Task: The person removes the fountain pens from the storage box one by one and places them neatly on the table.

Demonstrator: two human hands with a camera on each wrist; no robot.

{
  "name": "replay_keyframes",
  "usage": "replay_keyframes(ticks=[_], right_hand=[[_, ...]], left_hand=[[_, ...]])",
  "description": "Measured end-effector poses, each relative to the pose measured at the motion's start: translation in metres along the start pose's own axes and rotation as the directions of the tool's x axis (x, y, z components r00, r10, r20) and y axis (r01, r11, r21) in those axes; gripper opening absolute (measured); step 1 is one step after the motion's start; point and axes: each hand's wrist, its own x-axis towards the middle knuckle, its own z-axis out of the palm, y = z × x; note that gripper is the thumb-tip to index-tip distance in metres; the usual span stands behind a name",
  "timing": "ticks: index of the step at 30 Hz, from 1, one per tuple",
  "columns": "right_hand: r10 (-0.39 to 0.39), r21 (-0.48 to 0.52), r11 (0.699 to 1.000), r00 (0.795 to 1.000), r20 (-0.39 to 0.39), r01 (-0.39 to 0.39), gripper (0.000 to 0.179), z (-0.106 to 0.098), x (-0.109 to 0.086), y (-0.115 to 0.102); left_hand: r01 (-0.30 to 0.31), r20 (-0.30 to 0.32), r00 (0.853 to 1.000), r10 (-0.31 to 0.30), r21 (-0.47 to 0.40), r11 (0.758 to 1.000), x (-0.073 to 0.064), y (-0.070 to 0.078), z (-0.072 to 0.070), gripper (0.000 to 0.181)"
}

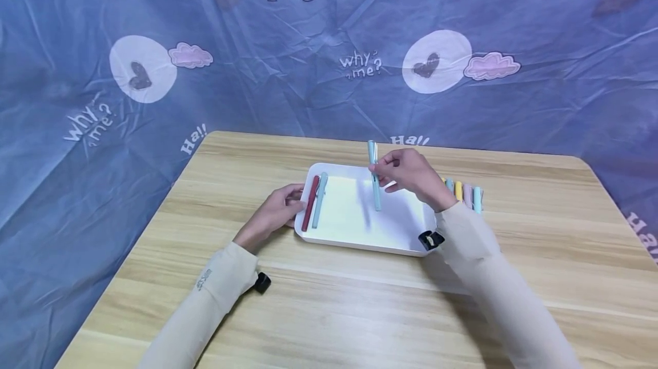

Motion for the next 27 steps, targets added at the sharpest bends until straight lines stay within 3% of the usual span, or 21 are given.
replay_keyframes(ticks=[13,27], right_hand=[[0.025,0.010,1.000,0.998,-0.060,-0.025,0.045,-0.044,-0.026,0.019],[0.076,0.031,0.997,0.993,-0.089,-0.073,0.054,-0.079,-0.047,0.057]], left_hand=[[-0.011,0.014,1.000,0.011,-0.022,1.000,0.000,0.000,0.001,0.053],[-0.004,0.010,1.000,0.004,-0.004,1.000,0.001,-0.003,-0.001,0.053]])
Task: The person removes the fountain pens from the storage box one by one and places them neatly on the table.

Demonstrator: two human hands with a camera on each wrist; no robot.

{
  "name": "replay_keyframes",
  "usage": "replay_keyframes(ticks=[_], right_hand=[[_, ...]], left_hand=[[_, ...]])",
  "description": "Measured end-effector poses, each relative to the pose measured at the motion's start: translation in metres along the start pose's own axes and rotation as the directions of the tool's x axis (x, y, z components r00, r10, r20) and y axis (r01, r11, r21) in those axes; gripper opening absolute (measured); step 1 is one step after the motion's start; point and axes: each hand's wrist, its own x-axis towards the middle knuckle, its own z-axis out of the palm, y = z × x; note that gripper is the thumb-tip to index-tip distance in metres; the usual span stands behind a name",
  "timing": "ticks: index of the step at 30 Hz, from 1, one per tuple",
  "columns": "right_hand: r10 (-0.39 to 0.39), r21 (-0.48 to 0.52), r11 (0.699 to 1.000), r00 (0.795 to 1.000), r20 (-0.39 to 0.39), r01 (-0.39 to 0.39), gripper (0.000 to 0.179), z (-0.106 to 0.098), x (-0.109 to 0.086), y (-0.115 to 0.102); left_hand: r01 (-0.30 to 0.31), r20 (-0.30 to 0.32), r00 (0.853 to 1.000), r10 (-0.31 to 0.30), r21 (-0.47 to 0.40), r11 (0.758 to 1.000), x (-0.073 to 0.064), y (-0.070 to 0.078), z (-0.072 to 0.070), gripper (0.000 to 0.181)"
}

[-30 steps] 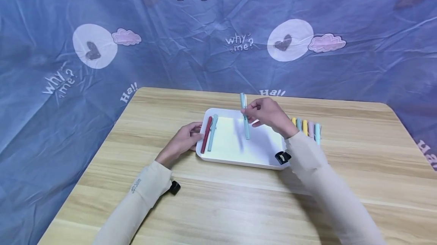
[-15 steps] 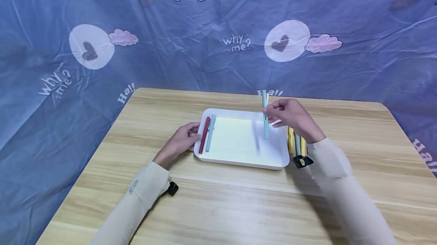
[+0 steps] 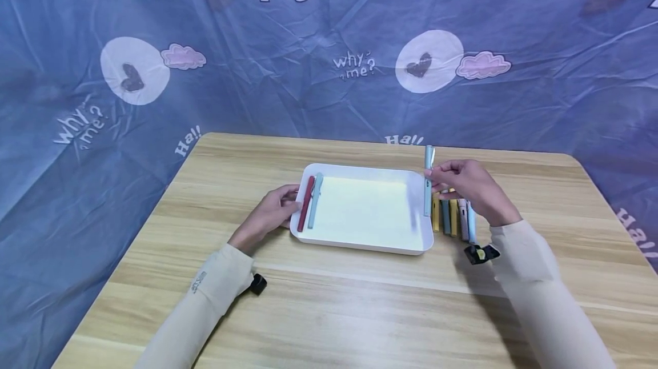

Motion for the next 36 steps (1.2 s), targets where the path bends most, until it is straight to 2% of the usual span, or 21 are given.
replay_keyframes(ticks=[8,13,20,31,36], right_hand=[[0.014,-0.017,1.000,0.999,-0.041,-0.015,0.055,-0.016,-0.006,0.015],[0.016,-0.004,1.000,0.999,-0.042,-0.016,0.060,-0.025,-0.011,0.022],[0.057,-0.015,0.998,0.998,-0.031,-0.058,0.062,-0.037,-0.016,0.033],[0.102,-0.103,0.989,0.994,-0.034,-0.105,0.063,-0.061,-0.024,0.058],[0.135,-0.138,0.981,0.991,-0.009,-0.135,0.064,-0.071,-0.027,0.068]], left_hand=[[-0.002,0.003,1.000,0.002,0.018,1.000,0.002,-0.001,0.000,0.053],[0.004,0.004,1.000,-0.004,0.023,1.000,0.004,-0.003,-0.001,0.053],[0.017,0.004,1.000,-0.017,0.027,0.999,0.004,-0.004,-0.001,0.053],[0.023,-0.001,1.000,-0.023,0.034,0.999,0.003,0.000,0.001,0.053],[0.032,-0.006,0.999,-0.032,0.036,0.999,0.003,0.000,0.001,0.053]])
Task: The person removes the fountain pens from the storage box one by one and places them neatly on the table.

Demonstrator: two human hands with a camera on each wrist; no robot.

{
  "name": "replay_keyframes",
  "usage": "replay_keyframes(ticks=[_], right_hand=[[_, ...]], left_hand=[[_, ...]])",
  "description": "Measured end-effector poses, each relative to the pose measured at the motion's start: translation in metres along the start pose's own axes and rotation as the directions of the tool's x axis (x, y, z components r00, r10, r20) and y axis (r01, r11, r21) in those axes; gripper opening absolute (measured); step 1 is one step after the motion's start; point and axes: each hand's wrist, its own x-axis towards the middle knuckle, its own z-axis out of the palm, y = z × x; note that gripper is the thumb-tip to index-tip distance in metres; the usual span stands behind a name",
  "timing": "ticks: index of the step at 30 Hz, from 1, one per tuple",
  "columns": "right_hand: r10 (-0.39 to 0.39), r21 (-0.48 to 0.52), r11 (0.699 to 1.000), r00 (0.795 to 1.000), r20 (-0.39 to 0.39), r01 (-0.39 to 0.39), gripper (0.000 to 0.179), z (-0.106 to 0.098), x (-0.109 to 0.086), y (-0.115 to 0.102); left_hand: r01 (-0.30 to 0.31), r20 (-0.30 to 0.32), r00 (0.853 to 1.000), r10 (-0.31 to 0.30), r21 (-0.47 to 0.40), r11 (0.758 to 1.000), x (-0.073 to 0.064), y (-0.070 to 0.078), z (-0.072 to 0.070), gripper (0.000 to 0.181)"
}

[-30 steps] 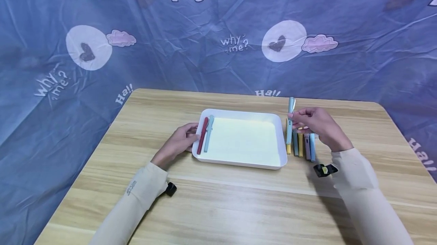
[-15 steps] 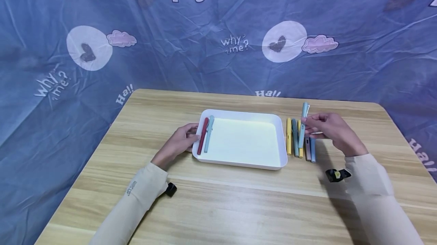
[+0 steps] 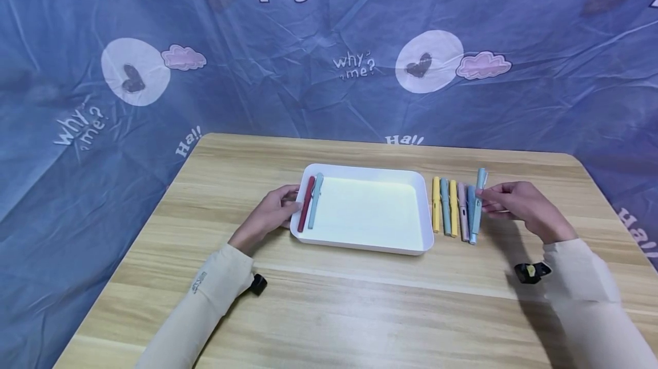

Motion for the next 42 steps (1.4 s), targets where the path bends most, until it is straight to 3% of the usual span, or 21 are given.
replay_keyframes(ticks=[7,19,34,42], right_hand=[[0.052,-0.014,0.999,0.997,0.055,-0.051,0.054,-0.007,0.003,0.015],[0.127,0.078,0.987,0.981,0.149,-0.139,0.031,-0.006,0.010,0.027],[0.135,-0.006,0.991,0.981,0.141,-0.136,0.031,-0.004,0.014,0.030],[0.116,-0.113,0.988,0.986,0.119,-0.103,0.035,-0.003,0.014,0.030]], left_hand=[[-0.011,0.007,1.000,0.011,-0.004,1.000,0.000,-0.001,0.000,0.052],[-0.016,0.007,1.000,0.016,0.000,1.000,0.002,-0.001,0.000,0.053],[-0.001,0.003,1.000,0.001,-0.001,1.000,0.000,0.000,-0.001,0.053],[-0.010,0.007,1.000,0.010,-0.004,1.000,0.000,0.000,-0.001,0.052]])
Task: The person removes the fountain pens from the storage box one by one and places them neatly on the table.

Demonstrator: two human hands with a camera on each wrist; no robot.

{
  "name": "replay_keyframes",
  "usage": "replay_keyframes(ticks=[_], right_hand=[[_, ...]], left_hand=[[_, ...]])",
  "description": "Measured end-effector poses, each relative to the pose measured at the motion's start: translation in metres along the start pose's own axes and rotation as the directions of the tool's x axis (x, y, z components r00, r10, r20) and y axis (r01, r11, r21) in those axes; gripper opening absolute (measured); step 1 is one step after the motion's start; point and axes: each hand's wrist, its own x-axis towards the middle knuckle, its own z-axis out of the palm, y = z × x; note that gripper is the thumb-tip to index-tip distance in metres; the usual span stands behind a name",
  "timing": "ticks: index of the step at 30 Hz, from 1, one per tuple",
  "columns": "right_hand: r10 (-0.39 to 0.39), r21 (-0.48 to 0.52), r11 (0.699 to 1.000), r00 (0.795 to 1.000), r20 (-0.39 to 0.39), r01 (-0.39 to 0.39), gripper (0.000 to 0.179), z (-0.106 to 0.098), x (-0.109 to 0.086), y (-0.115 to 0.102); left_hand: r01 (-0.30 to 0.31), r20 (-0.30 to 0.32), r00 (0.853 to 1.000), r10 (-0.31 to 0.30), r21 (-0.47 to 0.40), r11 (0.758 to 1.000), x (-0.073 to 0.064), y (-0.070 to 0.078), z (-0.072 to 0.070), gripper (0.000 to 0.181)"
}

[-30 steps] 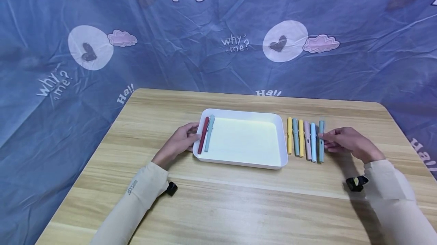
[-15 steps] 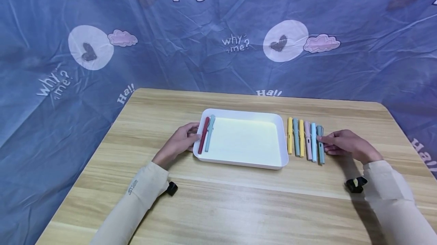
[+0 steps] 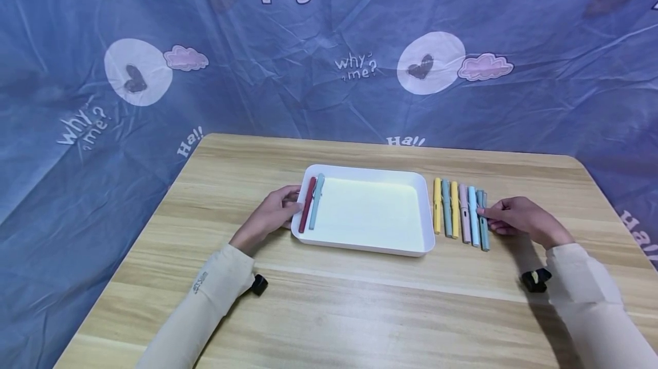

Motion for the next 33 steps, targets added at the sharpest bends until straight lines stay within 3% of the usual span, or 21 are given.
replay_keyframes(ticks=[10,20,33], right_hand=[[-0.043,-0.031,0.999,0.999,-0.009,0.042,0.039,0.0009,-0.0006,0.0012],[-0.009,-0.034,0.999,1.000,-0.013,0.009,0.039,0.0002,-0.0027,0.0000],[-0.027,-0.014,1.000,0.999,-0.017,0.027,0.036,0.0010,-0.0047,0.0005]], left_hand=[[0.004,0.003,1.000,-0.004,-0.003,1.000,0.0007,-0.0011,0.0004,0.052],[0.006,0.000,1.000,-0.006,0.001,1.000,0.0006,-0.0022,0.0002,0.052],[0.006,-0.004,1.000,-0.006,0.012,1.000,0.0010,-0.0014,0.0003,0.052]])
